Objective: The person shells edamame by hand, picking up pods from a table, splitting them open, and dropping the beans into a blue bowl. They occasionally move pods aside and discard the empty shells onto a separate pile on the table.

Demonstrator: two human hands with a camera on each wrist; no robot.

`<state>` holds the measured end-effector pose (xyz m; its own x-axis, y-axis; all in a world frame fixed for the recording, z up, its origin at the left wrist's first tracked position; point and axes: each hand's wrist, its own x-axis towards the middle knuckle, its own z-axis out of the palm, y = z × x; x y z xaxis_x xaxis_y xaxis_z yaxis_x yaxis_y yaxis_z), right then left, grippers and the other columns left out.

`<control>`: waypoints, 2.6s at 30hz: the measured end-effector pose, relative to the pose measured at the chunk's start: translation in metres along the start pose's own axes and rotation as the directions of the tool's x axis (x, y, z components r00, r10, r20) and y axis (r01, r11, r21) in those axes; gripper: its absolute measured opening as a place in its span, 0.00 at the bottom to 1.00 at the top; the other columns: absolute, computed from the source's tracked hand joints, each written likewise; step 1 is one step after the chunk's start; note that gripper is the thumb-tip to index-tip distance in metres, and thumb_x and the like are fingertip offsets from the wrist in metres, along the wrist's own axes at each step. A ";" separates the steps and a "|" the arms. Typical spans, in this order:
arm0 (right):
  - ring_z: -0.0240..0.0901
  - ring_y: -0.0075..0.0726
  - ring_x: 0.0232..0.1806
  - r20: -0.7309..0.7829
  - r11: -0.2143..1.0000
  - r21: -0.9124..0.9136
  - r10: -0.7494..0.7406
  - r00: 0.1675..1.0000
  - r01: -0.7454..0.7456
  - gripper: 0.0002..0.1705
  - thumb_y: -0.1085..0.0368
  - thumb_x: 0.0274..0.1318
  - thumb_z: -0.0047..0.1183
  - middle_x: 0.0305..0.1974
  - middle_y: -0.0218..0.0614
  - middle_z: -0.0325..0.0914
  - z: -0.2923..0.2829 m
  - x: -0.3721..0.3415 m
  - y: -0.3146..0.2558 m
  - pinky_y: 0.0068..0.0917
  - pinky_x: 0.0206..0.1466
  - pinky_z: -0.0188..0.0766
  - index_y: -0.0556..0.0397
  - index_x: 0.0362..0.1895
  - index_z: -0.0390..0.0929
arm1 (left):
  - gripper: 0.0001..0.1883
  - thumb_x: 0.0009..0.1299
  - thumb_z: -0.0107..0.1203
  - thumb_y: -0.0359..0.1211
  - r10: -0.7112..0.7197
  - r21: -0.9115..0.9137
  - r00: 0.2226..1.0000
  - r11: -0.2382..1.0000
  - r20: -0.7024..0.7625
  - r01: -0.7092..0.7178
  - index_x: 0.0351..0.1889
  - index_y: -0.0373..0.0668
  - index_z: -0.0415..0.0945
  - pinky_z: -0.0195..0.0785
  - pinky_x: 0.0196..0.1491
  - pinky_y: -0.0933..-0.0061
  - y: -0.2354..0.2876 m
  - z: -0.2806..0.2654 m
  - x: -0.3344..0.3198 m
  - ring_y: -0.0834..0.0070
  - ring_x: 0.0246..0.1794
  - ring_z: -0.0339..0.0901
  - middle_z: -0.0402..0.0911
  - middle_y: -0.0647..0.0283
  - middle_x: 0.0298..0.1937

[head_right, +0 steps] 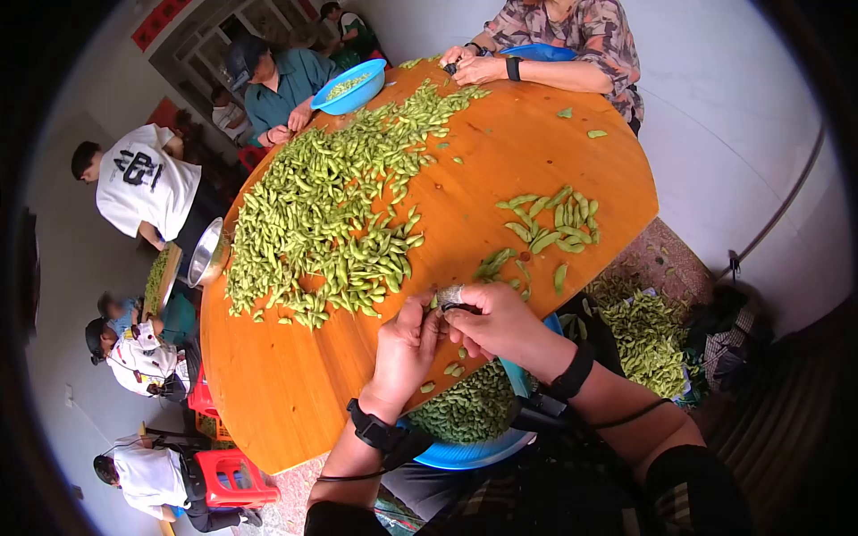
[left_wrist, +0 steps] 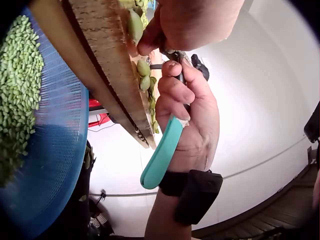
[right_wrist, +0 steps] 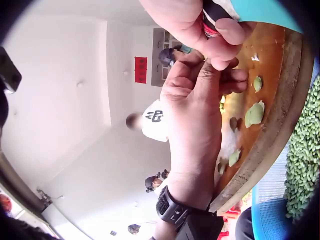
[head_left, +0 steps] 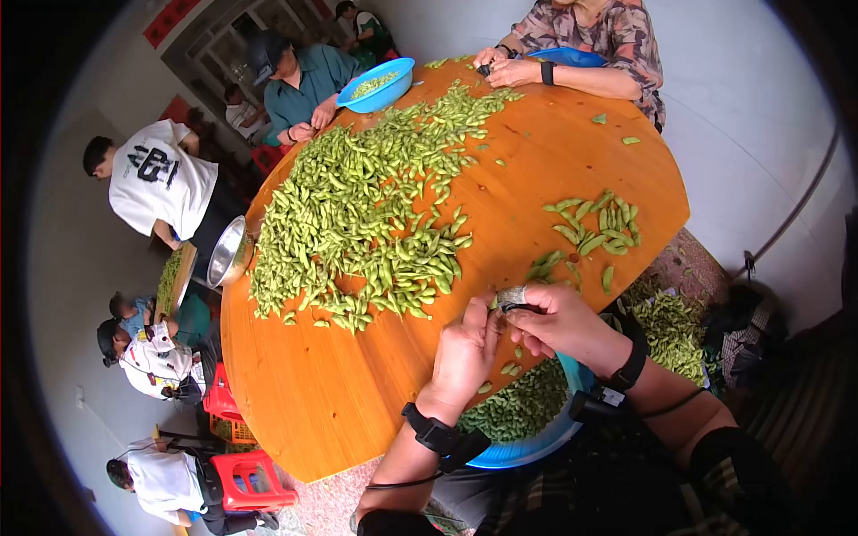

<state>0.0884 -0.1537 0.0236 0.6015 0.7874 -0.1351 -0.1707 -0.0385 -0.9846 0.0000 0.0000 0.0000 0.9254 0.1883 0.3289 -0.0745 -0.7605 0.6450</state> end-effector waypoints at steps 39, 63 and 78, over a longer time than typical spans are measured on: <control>0.70 0.54 0.24 -0.226 0.700 -0.685 -0.469 0.854 0.203 0.06 0.72 0.53 0.50 0.23 0.53 0.71 -0.065 -0.007 0.015 0.39 0.29 0.65 0.60 0.36 0.75 | 0.13 0.59 0.52 0.20 0.048 0.478 0.992 0.878 -0.118 0.014 0.42 0.39 0.79 0.71 0.48 0.57 -0.022 -0.040 0.012 0.52 0.44 0.73 0.77 0.54 0.41; 0.68 0.16 0.16 0.041 0.998 -0.064 0.005 0.999 -0.003 0.10 0.68 0.65 0.45 0.23 0.27 0.74 -0.005 0.013 0.002 0.16 0.17 0.62 0.56 0.47 0.76 | 0.19 0.70 0.54 0.23 -0.191 -0.488 0.975 0.844 0.113 0.222 0.59 0.39 0.74 0.71 0.29 0.82 -0.016 -0.003 0.013 0.84 0.27 0.75 0.74 0.66 0.34; 0.61 0.13 0.18 0.001 0.997 0.075 -0.024 1.000 0.024 0.06 0.69 0.64 0.47 0.21 0.25 0.70 0.002 0.016 0.009 0.16 0.20 0.56 0.57 0.39 0.76 | 0.18 0.72 0.51 0.23 -0.139 -0.613 0.981 0.766 0.136 0.194 0.60 0.35 0.72 0.73 0.33 0.82 -0.017 -0.008 0.011 0.82 0.29 0.77 0.75 0.65 0.38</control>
<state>0.0955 -0.1404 0.0131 0.6043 0.7890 -0.1112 -0.2145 0.0267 -0.9764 0.0078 0.0199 -0.0015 0.9685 0.2065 0.1392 -0.1056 -0.1655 0.9805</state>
